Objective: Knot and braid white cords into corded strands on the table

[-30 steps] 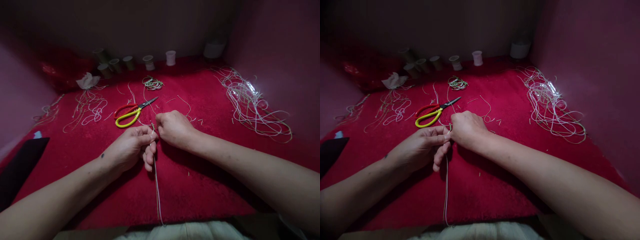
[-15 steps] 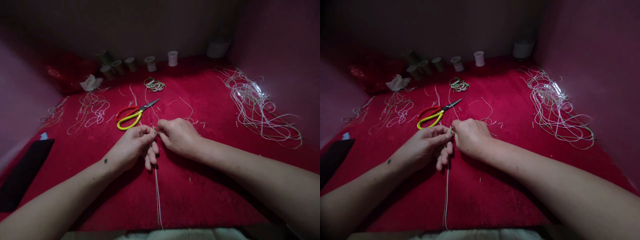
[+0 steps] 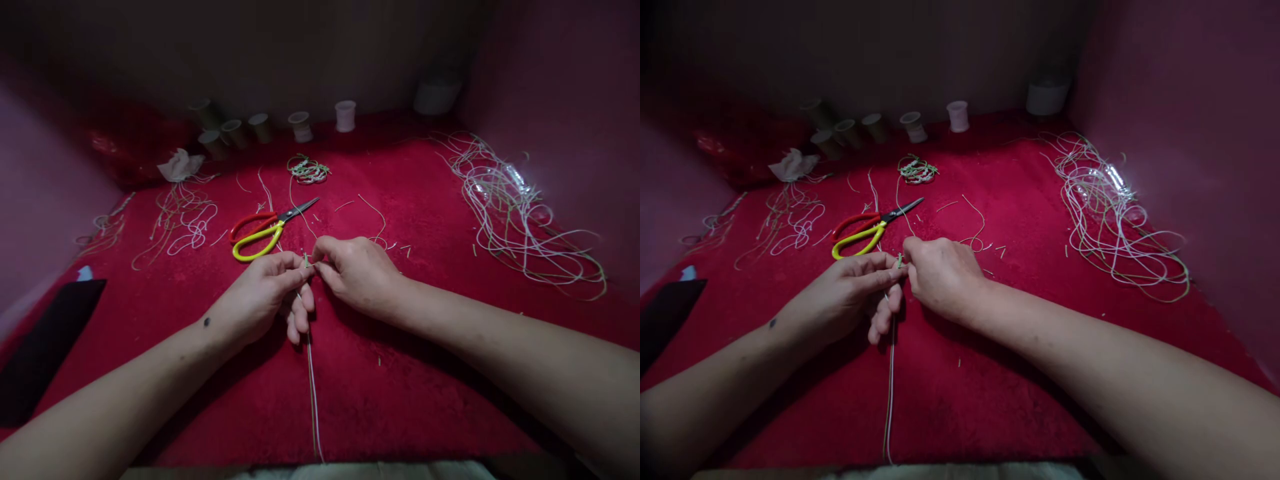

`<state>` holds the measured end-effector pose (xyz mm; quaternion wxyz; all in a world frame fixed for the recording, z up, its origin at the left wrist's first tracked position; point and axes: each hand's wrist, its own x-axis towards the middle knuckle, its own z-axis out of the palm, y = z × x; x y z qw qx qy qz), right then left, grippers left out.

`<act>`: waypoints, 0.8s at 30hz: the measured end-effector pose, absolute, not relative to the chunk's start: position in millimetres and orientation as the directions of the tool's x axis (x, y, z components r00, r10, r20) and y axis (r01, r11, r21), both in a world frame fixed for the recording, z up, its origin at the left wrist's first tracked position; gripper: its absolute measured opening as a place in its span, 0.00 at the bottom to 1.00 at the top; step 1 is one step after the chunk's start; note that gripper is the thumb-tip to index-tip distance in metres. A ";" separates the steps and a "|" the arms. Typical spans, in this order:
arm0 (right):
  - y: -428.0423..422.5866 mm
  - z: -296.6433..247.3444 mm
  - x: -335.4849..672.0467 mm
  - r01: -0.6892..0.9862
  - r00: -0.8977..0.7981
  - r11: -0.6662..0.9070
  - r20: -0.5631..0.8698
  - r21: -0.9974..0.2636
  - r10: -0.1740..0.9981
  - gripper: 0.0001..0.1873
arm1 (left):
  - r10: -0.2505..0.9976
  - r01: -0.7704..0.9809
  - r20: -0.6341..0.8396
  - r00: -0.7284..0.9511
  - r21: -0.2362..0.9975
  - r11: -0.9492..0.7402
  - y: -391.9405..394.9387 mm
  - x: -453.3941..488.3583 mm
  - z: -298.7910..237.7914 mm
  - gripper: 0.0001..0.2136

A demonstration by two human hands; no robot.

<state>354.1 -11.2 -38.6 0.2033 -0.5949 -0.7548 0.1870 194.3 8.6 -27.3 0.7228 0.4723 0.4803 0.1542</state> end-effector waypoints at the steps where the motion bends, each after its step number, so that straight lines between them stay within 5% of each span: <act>1: -11.3 -39.4 354.6 0.806 -0.203 0.223 0.097 -0.549 0.974 0.10 | 0.677 0.220 -0.546 0.493 0.832 0.510 8.4 193.6 -27.8 0.05; 24: -22.2 -54.2 359.9 0.556 -0.280 0.418 0.311 -0.719 0.908 0.10 | 0.644 0.183 -0.564 0.517 0.808 0.560 4.6 190.3 -24.5 0.04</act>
